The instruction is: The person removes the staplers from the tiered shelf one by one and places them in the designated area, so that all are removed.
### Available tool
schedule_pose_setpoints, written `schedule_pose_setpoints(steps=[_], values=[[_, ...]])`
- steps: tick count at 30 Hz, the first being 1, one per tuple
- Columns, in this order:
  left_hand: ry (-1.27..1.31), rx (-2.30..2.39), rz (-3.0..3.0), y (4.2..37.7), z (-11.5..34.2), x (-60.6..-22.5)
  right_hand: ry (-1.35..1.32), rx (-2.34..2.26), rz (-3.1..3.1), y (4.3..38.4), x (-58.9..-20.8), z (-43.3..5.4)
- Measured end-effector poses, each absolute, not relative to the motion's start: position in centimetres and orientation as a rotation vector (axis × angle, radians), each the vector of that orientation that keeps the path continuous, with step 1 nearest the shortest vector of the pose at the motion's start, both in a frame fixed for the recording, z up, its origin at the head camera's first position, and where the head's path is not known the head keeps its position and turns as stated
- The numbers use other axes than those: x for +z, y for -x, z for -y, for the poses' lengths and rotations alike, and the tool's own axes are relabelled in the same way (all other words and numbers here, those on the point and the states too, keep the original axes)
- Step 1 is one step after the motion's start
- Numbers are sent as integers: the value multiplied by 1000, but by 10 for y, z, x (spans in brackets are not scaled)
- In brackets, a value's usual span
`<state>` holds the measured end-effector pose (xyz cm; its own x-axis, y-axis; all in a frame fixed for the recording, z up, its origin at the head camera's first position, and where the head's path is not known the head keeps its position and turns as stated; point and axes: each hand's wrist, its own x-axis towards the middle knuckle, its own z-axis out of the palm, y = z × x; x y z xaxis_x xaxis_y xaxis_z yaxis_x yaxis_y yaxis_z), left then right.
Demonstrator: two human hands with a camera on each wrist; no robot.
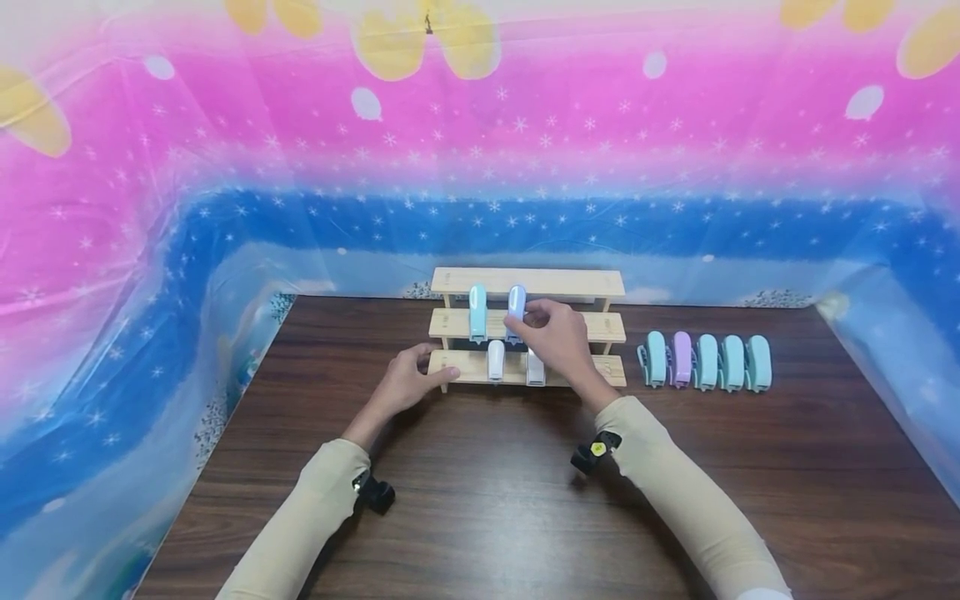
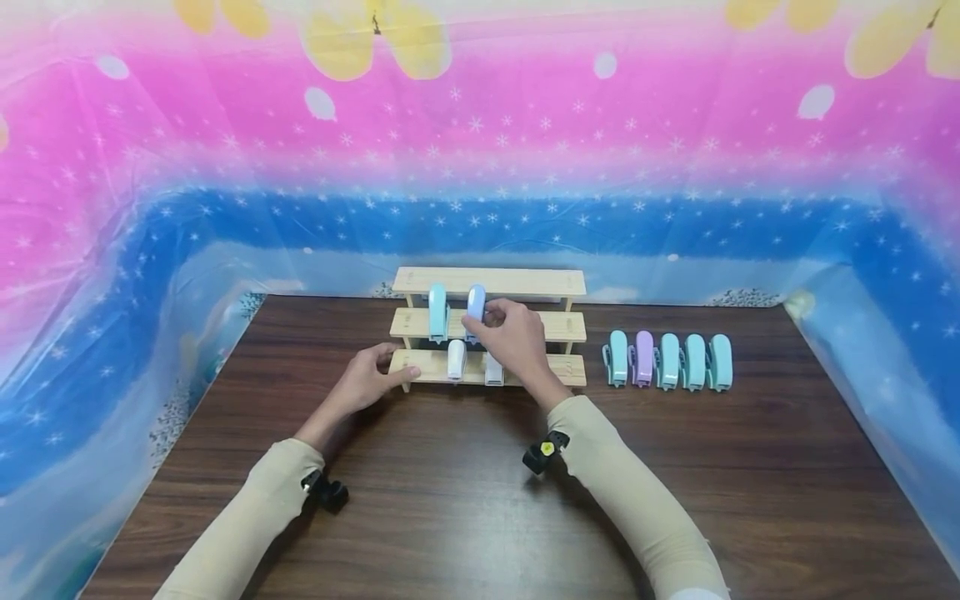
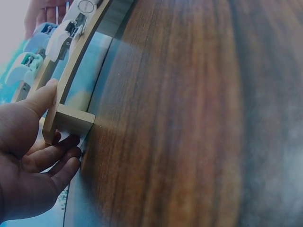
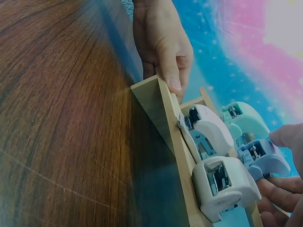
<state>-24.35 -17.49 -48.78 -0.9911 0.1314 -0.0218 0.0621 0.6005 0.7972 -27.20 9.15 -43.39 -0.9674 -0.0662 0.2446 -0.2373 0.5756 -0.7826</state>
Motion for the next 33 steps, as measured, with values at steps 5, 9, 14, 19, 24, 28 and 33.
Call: schedule_pose_setpoints(steps=[5, 9, 14, 19, 24, 28, 33], values=[[-179, 1347, -2737, 243, 176, -487, -226, 1331, 2598, 271, -434, -88], [-184, 1355, -2731, 241, 175, -485, -221, 1327, 2575, 271, -435, -87], [-173, 1353, -2734, 241, 175, -484, -224, 1332, 2552, 270, -435, -87], [-166, 1351, -2733, 242, 176, -485, -225, 1347, 2553, 270, -434, -88], [-173, 1366, -2730, 240, 176, -484, -211, 1351, 2556, 270, -432, -91], [-182, 1385, -2725, 240, 175, -484, -207, 1340, 2559, 267, -429, -93], [-180, 1373, -2728, 241, 175, -484, -209, 1344, 2554, 261, -422, -95]])
